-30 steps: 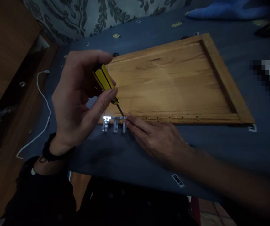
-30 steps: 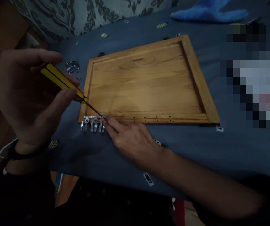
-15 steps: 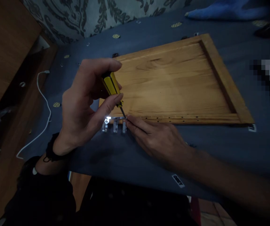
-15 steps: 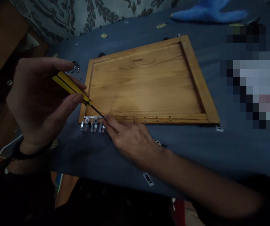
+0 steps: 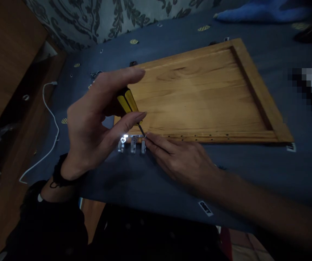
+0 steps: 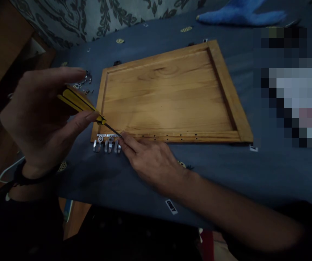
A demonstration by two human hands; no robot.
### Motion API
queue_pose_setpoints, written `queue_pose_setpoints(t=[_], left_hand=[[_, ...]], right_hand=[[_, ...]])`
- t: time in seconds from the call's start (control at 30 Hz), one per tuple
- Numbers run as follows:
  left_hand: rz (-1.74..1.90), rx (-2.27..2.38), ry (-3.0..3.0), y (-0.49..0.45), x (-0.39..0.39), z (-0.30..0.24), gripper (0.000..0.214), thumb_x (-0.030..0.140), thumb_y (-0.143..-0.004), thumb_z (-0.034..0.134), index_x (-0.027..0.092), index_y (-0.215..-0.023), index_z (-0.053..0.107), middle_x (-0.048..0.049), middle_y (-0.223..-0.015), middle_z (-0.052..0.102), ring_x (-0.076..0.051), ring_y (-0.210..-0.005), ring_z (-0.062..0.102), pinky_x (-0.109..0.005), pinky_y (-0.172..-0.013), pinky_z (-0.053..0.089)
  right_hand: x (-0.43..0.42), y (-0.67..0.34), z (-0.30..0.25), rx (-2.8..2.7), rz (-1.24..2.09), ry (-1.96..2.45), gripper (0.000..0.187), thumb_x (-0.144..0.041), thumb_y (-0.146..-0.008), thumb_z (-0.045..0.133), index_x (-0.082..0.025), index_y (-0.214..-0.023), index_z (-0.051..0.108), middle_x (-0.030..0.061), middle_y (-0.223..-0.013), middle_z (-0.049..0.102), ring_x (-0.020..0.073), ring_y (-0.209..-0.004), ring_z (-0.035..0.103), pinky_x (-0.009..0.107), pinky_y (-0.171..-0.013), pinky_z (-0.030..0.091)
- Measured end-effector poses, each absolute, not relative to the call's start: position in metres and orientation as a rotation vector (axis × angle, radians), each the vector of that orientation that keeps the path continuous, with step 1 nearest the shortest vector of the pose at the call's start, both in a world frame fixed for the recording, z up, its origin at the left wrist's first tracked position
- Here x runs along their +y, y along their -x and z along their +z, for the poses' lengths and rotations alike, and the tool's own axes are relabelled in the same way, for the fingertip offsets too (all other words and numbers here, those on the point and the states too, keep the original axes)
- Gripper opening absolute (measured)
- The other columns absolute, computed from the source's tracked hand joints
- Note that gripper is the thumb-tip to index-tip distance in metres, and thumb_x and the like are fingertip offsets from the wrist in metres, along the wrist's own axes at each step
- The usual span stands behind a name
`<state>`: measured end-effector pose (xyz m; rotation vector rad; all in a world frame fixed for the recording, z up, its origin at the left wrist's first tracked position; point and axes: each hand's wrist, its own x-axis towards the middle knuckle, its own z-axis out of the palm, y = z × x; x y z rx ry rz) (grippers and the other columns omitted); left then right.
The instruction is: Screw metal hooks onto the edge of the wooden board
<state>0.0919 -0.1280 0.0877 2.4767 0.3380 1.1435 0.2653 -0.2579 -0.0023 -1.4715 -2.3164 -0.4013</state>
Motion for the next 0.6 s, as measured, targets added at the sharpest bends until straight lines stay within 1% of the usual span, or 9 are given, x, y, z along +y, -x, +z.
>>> queue_pose_setpoints(t=[0.07,0.13,0.27,0.43,0.6], left_hand=[[1.117,0.365,-2.423,-0.092,-0.128,0.090,0.040,0.031,-0.093,0.076,0.032,-0.132,0.066,0.0026,-0.125,0.069,-0.017,-0.100,0.073,-0.029,-0.080,0.067],[1.114,0.416,-2.363,-0.093,-0.128,0.091,0.034,0.028,-0.093,0.075,0.034,-0.126,0.069,0.0009,-0.121,0.068,-0.018,-0.098,0.073,-0.032,-0.081,0.067],[1.104,0.402,-2.339,-0.094,-0.130,0.092,0.036,0.029,-0.088,0.081,0.036,-0.122,0.070,-0.0004,-0.114,0.068,-0.020,-0.095,0.074,-0.036,-0.079,0.067],[1.055,0.461,-2.363,-0.095,-0.132,0.091,0.038,0.025,-0.091,0.078,0.039,-0.124,0.066,0.0010,-0.119,0.068,-0.020,-0.099,0.074,-0.038,-0.084,0.066],[0.997,0.439,-2.367,-0.092,-0.131,0.092,0.039,0.024,-0.093,0.074,0.040,-0.127,0.064,0.0004,-0.125,0.065,-0.021,-0.103,0.074,-0.041,-0.092,0.065]], right_hand=[[-0.258,-0.265,-0.002,-2.315,-0.381,1.472,0.038,-0.008,-0.100,0.048,-0.011,-0.133,0.067,0.0116,-0.139,0.068,0.0196,-0.093,0.074,0.030,-0.064,0.059],[-0.257,-0.266,-0.002,-2.314,-0.356,1.483,0.038,-0.009,-0.100,0.049,-0.011,-0.132,0.068,0.0114,-0.137,0.069,0.0188,-0.092,0.074,0.030,-0.063,0.058],[-0.256,-0.266,0.001,-2.326,-0.343,1.503,0.040,-0.008,-0.099,0.047,-0.013,-0.133,0.068,0.0109,-0.136,0.070,0.0176,-0.088,0.073,0.029,-0.059,0.057],[-0.256,-0.265,0.007,-2.307,-0.317,1.492,0.034,-0.007,-0.097,0.051,-0.020,-0.120,0.073,0.0090,-0.129,0.073,0.0177,-0.083,0.074,0.026,-0.055,0.052],[-0.255,-0.265,0.009,-2.274,-0.293,1.443,0.033,-0.004,-0.095,0.052,-0.020,-0.114,0.073,0.0090,-0.128,0.073,0.0178,-0.082,0.075,0.027,-0.056,0.052]])
